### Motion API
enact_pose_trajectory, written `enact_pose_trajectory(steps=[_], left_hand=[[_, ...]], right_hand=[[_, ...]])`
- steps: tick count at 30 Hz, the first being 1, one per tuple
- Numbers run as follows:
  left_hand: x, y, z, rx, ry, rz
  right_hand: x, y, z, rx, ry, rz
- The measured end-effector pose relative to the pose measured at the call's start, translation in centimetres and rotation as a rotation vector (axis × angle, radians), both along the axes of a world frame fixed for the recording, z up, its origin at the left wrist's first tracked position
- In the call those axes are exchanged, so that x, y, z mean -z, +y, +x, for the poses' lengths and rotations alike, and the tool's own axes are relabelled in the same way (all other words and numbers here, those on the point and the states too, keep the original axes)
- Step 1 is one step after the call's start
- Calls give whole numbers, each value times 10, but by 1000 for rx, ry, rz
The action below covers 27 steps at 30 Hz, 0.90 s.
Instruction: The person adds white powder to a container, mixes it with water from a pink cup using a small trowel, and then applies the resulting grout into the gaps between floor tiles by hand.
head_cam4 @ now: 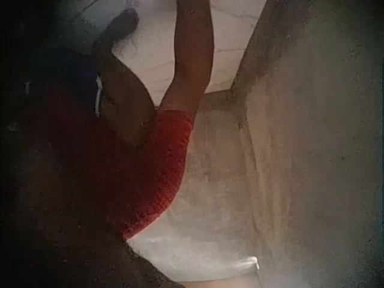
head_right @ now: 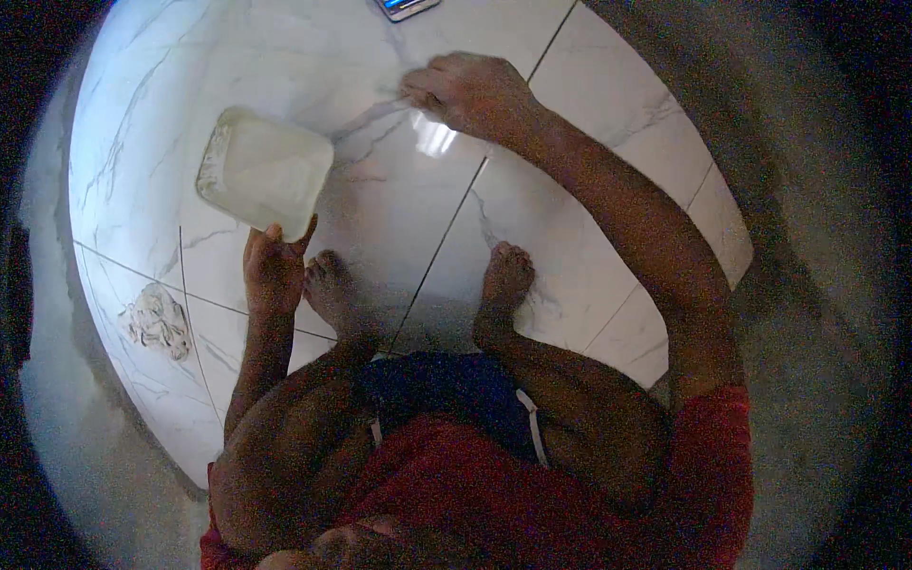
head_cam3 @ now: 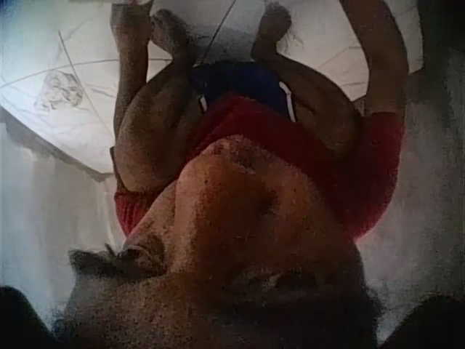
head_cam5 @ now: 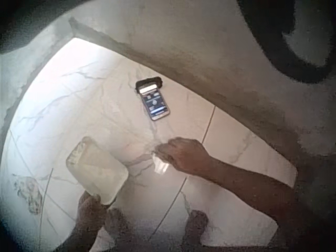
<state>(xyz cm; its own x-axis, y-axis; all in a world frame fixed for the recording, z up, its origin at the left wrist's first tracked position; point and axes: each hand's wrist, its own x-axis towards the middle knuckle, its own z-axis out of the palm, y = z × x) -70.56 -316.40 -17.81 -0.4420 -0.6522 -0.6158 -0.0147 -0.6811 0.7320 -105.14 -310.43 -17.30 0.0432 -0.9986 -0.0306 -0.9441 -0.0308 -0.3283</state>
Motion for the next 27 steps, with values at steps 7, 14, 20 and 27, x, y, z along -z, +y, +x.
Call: enact_pose_trajectory(steps=[7, 14, 20, 27], left_hand=[[-3, 4, 12, -166, 214, 106], [-6, 3, 13, -165, 207, 95], [5, 2, 18, -105, 114, 97], [-1, -1, 12, -25, 160, 82]], right_hand=[[-6, -95, 26, -83, -52, 79], [12, -60, -5, -163, 17, 114], [1, 32, -36, -143, 51, 73], [-22, 114, -43, 27, 62, 303]])
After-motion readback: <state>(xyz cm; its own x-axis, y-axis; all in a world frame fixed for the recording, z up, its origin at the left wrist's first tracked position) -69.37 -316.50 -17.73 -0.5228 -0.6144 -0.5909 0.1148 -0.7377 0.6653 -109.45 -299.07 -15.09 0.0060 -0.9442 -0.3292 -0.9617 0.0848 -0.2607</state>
